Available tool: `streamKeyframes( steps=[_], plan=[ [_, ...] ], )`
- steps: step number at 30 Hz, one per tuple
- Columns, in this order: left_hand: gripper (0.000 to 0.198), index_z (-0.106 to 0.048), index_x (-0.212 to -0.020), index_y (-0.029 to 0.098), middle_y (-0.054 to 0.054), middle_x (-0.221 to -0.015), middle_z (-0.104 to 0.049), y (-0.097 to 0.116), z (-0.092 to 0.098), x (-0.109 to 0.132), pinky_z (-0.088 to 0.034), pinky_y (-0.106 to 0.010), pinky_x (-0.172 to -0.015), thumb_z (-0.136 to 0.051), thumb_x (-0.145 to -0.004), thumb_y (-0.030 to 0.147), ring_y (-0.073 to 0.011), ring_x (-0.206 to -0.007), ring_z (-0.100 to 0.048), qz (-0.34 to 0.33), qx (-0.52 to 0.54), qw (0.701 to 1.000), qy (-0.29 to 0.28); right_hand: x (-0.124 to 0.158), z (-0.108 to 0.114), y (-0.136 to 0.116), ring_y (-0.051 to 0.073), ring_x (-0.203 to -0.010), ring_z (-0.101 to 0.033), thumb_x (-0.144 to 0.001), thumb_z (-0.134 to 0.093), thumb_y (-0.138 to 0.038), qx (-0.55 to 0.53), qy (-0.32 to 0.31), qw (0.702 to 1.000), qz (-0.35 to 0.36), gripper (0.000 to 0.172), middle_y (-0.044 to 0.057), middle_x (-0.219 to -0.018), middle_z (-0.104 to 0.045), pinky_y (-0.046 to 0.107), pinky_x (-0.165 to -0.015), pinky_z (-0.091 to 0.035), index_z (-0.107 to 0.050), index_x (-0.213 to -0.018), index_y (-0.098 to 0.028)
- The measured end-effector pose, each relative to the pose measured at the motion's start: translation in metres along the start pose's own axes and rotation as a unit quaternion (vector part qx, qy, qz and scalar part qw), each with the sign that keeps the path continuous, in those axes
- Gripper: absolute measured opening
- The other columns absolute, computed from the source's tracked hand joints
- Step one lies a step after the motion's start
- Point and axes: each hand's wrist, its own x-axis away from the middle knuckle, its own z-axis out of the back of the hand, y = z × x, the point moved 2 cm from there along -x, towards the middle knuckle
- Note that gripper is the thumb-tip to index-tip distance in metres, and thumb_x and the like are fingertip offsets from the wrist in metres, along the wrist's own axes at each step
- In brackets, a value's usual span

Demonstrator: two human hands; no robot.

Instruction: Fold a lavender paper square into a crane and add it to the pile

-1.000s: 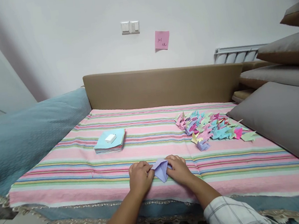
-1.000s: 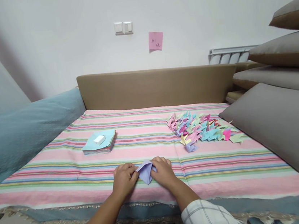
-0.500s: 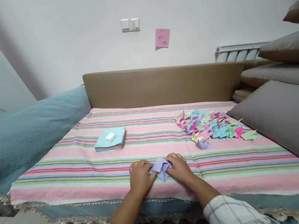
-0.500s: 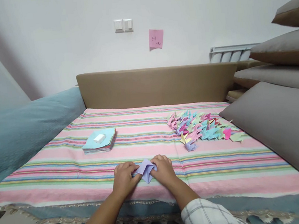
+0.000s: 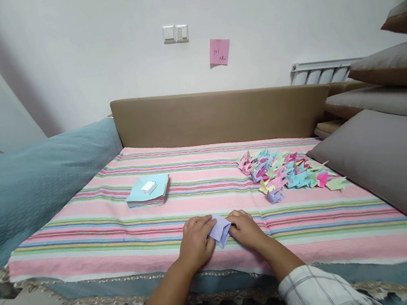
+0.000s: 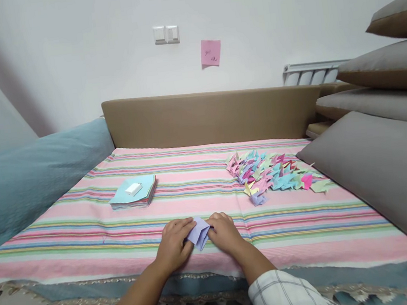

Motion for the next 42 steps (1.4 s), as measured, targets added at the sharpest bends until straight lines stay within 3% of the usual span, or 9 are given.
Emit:
streamKeyframes(
  steps=[5, 15, 20, 31, 37, 42],
  plan=[
    [0.057, -0.054, -0.124, 0.028, -0.003, -0.129, -0.055, 0.003, 0.001, 0.001, -0.029, -0.047, -0.102, -0.052, -0.070, 0.013, -0.0254, -0.114, -0.045, -0.044, 0.015, 0.998, -0.038, 0.000, 0.002, 0.004, 0.018, -0.090, -0.051, -0.083, -0.045, -0.017, -0.013, -0.002, 1.000, 0.023, 0.024, 0.004, -0.091, -0.064, 0.029, -0.082, -0.035, -0.067, -0.090, -0.022],
    [0.047, -0.059, -0.118, 0.034, -0.002, -0.130, -0.054, 0.007, 0.005, 0.003, -0.027, -0.048, -0.102, -0.054, -0.074, 0.017, -0.0254, -0.116, -0.045, -0.064, -0.011, 0.996, -0.062, 0.003, 0.010, 0.008, 0.017, -0.092, -0.055, -0.076, -0.037, -0.008, -0.107, 0.035, 0.994, 0.010, 0.039, 0.003, -0.096, -0.065, 0.028, -0.084, -0.039, -0.061, -0.105, -0.021],
    [0.047, -0.059, -0.116, 0.035, -0.001, -0.130, -0.054, 0.007, 0.004, 0.003, -0.028, -0.047, -0.101, -0.055, -0.073, 0.017, -0.0252, -0.116, -0.045, -0.069, -0.017, 0.996, -0.059, 0.005, 0.003, 0.000, 0.018, -0.104, -0.048, -0.078, -0.040, -0.011, -0.027, 0.028, 0.999, 0.027, 0.038, 0.003, -0.108, -0.059, 0.032, -0.091, -0.033, -0.063, -0.104, -0.025],
    [0.051, -0.056, -0.119, 0.037, 0.002, -0.129, -0.054, 0.010, 0.006, 0.002, -0.029, -0.046, -0.100, -0.053, -0.073, 0.017, -0.0246, -0.113, -0.045, -0.074, -0.026, 0.995, -0.064, 0.001, -0.005, -0.012, 0.021, -0.102, -0.045, -0.082, -0.043, -0.019, 0.056, 0.020, 0.998, -0.011, 0.041, 0.004, -0.104, -0.056, 0.035, -0.087, -0.030, -0.058, -0.117, -0.034],
    [0.050, -0.057, -0.119, 0.038, 0.001, -0.129, -0.055, 0.008, 0.004, 0.002, -0.028, -0.047, -0.100, -0.054, -0.073, 0.017, -0.0248, -0.114, -0.045, -0.068, -0.027, 0.995, -0.070, -0.002, -0.007, -0.015, 0.023, -0.101, -0.045, -0.083, -0.044, -0.022, 0.080, 0.024, 0.996, -0.015, 0.041, 0.005, -0.104, -0.056, 0.038, -0.085, -0.030, -0.056, -0.120, -0.035],
    [0.047, -0.059, -0.116, 0.036, 0.001, -0.130, -0.054, 0.005, 0.003, 0.002, -0.027, -0.046, -0.101, -0.055, -0.073, 0.018, -0.0249, -0.115, -0.045, -0.064, -0.021, 0.995, -0.073, 0.002, -0.001, -0.008, 0.020, -0.099, -0.047, -0.080, -0.043, -0.014, 0.057, 0.025, 0.998, 0.010, 0.039, 0.004, -0.104, -0.058, 0.033, -0.086, -0.033, -0.064, -0.110, -0.028]
  ],
)
